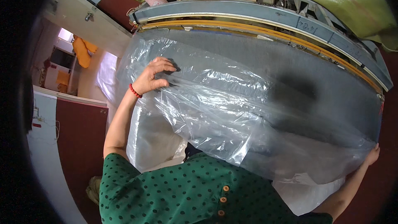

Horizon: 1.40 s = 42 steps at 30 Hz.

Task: Operating an industrial sealing machine to process large plastic sheets.

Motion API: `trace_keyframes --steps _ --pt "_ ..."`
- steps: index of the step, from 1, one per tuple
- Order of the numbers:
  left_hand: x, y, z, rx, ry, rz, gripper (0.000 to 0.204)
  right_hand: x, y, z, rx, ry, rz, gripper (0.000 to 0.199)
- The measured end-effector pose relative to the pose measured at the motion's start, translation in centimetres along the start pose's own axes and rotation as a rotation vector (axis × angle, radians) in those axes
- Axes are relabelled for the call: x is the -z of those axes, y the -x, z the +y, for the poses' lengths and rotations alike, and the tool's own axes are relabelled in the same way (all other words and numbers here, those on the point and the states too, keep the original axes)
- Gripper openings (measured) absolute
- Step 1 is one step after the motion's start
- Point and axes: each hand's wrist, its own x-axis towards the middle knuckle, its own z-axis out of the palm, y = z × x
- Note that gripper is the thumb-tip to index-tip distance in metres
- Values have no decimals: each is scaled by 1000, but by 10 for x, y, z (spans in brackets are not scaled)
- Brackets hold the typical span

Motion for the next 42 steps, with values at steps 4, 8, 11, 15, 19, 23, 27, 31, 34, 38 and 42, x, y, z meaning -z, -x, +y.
trace_keyframes --steps 4,8,11,15,19,23,27,31,34,38,42 --pt "-2 -2 27 -83 -10 -14 34 2 8 -10 -16 18 52 52" --pt "-9 0 12 -16 164 109 14 3 0 2 -23 -22 46 52" --pt "-6 -16 22 664 841 139 13 -3 1 8 -37 -85 50 51" --pt "-35 -40 0 527 478 366 13 0 8 -2 -9 -247 71 47" --pt "-48 -66 0 244 -37 437 10 10 4 25 -37 -357 91 46" --pt "-51 -74 -4 168 -169 385 13 25 16 27 -196 -871 -6 43" --pt "-51 -83 13 277 38 505 17 39 15 45 -246 -1076 13 40" --pt "-53 -81 5 242 25 424 17 42 15 50 -258 -1055 11 39" --pt "-54 -80 -3 173 -75 376 15 34 11 43 -248 -1139 34 34" --pt "-51 -90 -10 132 -22 516 5 35 -19 6 -275 -1155 38 25" --pt "-35 -103 -3 559 555 872 14 36 -15 -98 -69 -845 234 19"
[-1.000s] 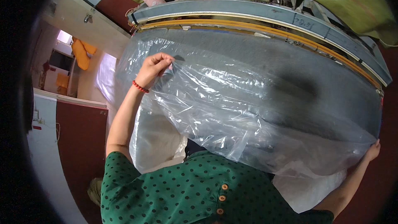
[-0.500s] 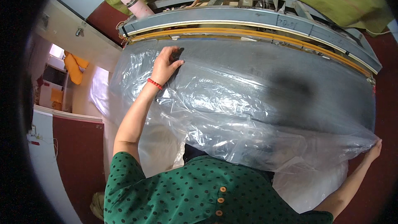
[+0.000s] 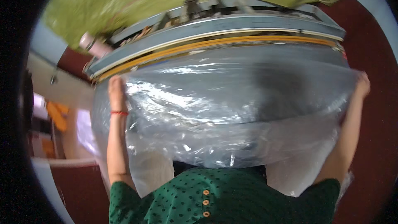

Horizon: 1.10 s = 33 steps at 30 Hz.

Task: Operating an industrial sealing machine to process large plastic sheets.

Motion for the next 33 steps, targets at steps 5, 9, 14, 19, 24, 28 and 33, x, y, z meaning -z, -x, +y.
trace_keyframes --steps 5,9,14,19,24,28,33 --pt "28 -58 -79 -92 -105 69 16 -115 32 -6 304 351 -37 34" --pt "53 -106 -122 -135 -75 90 15 -178 48 -33 244 40 -4 27" --pt "32 -116 -121 -83 129 112 17 -195 45 -41 49 -138 18 22" --pt "32 -116 -121 -103 67 159 19 -196 38 -42 41 -34 115 18" --pt "25 -100 -91 41 400 64 14 -184 43 -62 -244 -328 23 15" --pt "16 -89 -71 49 262 232 14 -181 42 -60 -211 -326 83 12" --pt "36 -112 -116 -6 344 173 12 -183 17 -29 -217 -451 -129 17"
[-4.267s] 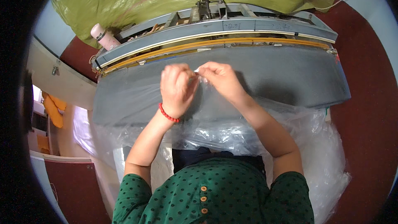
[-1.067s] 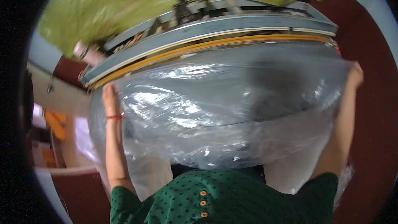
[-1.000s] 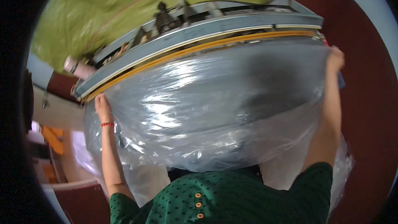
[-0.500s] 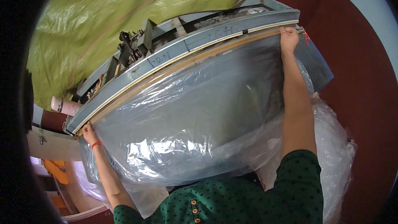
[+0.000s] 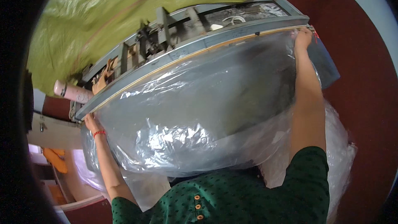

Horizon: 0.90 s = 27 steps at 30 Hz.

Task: Operating an industrial sealing machine to process large plastic sheets.

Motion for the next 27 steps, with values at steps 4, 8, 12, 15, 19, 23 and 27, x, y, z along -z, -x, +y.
trace_keyframes --steps 4,8,12,15,19,23,27 --pt "13 33 55 78 -115 -227 3 -75 96 -69 594 428 278 22" --pt "17 82 132 -92 -183 -431 3 -151 248 -154 764 190 -404 19" --pt "66 114 178 -190 -197 -383 7 -210 392 -198 1110 129 -880 23" --pt "95 122 195 -230 -233 -364 9 -222 445 -204 1134 118 -897 23" --pt "125 126 226 247 -494 -680 15 -215 440 -170 105 43 -1655 18" --pt "176 84 215 256 -671 -863 13 -176 366 -120 92 181 -1159 17" --pt "126 79 207 -719 -1330 -130 18 -112 304 -103 134 299 -857 17"
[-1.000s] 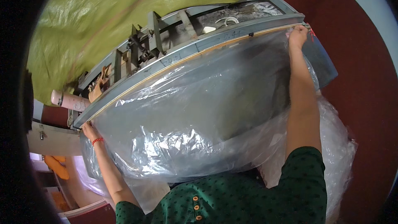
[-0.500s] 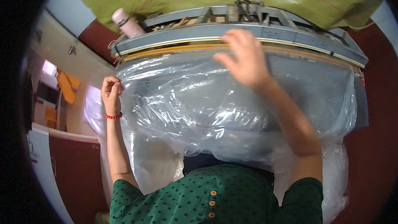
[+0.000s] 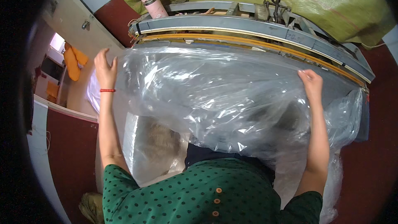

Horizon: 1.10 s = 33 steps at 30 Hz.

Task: Operating an industrial sealing machine to process large plastic sheets.

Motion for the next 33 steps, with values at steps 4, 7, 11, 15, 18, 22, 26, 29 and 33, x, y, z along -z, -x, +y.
trace_keyframes --steps 4,7,11,15,18,22,26,29,33 --pt "-29 23 72 -329 472 -265 55 64 19 33 35 157 41 17" --pt "-50 82 90 -376 380 -584 71 123 35 47 -23 278 92 17" --pt "-9 135 141 -369 362 -676 59 187 55 80 -60 433 220 17" --pt "0 151 144 -317 534 -628 39 198 58 100 12 403 305 19" --pt "-10 129 157 -23 735 -560 32 192 55 98 -1 370 311 20" --pt "-73 64 188 165 842 -398 30 193 57 98 14 407 316 19" --pt "-129 24 209 185 729 -376 33 189 58 92 4 399 315 18" --pt "-131 13 223 272 587 -494 29 188 59 90 -1 387 319 18" --pt "-140 16 216 234 586 -414 26 188 57 92 -13 372 316 17"
